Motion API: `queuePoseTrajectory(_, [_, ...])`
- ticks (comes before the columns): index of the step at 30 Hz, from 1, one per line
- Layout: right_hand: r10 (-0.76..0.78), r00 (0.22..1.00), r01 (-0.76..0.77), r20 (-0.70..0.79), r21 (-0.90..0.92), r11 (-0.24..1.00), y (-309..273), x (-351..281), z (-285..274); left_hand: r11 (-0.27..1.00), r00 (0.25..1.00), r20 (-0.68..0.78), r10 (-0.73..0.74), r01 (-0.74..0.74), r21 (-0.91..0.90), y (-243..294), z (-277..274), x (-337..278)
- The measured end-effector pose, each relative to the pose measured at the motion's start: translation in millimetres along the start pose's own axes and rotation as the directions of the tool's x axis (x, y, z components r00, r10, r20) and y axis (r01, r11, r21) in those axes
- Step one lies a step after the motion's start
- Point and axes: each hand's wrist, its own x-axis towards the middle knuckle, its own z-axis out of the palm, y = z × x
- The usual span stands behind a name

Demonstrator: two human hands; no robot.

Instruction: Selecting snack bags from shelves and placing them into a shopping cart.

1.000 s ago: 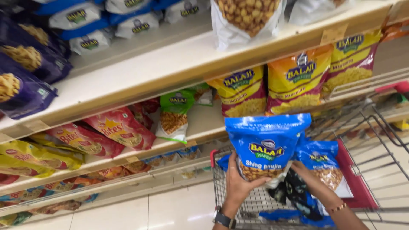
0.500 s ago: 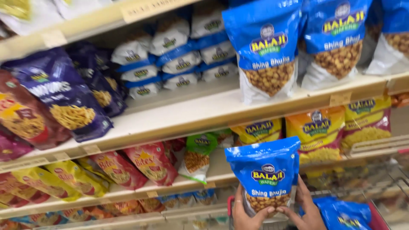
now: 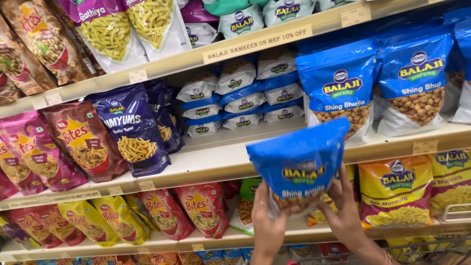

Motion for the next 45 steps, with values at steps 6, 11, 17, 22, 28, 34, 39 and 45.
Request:
queuePoseTrajectory(6, [-0.106, 0.994, 0.105, 0.027, 0.027, 0.994, -27.5, 49.1, 33.2, 0.995, 0.997, -0.043, 0.069, -0.066, 0.079, 21.6, -25.4, 47.1])
queuePoseTrajectory(11, [-0.107, 0.992, 0.104, 0.067, 0.055, 0.993, -33.7, 73.0, 46.3, 0.983, 0.983, -0.039, 0.181, -0.179, 0.043, 15.1, -37.3, 72.4])
queuePoseTrajectory(17, [-0.228, 0.969, 0.216, 0.1, 0.114, 0.97, -43.9, 73.4, 43.2, 0.971, 0.975, 0.023, 0.219, -0.22, 0.09, 30.2, -50.6, 72.0])
queuePoseTrajectory(22, [-0.077, 0.995, 0.071, 0.058, 0.097, 0.993, -38.8, 30.1, 31.1, 0.995, 0.986, 0.148, -0.075, 0.065, 0.07, 56.1, -59.4, 52.5])
queuePoseTrajectory(28, [0.15, 0.951, -0.156, -0.272, -0.003, 0.988, -23.5, -67.8, 33.3, 0.719, 0.908, 0.366, 0.202, -0.391, 0.575, 86.2, -64.7, 23.0])
queuePoseTrajectory(34, [-0.493, 0.85, 0.086, -0.187, -0.872, 0.481, -82.7, -98.1, 50.6, 0.259, 0.612, 0.762, 0.212, -0.787, 0.56, 75.7, -62.2, 4.2])
queuePoseTrajectory(39, [-0.112, 0.992, 0.021, -0.056, -0.807, 0.59, -38.5, -120.4, 81.3, 0.031, 0.332, 0.914, 0.236, -0.942, 0.334, 72.1, -67.5, -12.0])
queuePoseTrajectory(45, [0.338, 0.835, -0.437, -0.434, -0.15, 0.887, 10.2, -169.2, 69.4, 0.759, 0.771, 0.376, 0.515, -0.613, 0.217, 39.8, -103.6, -25.1])
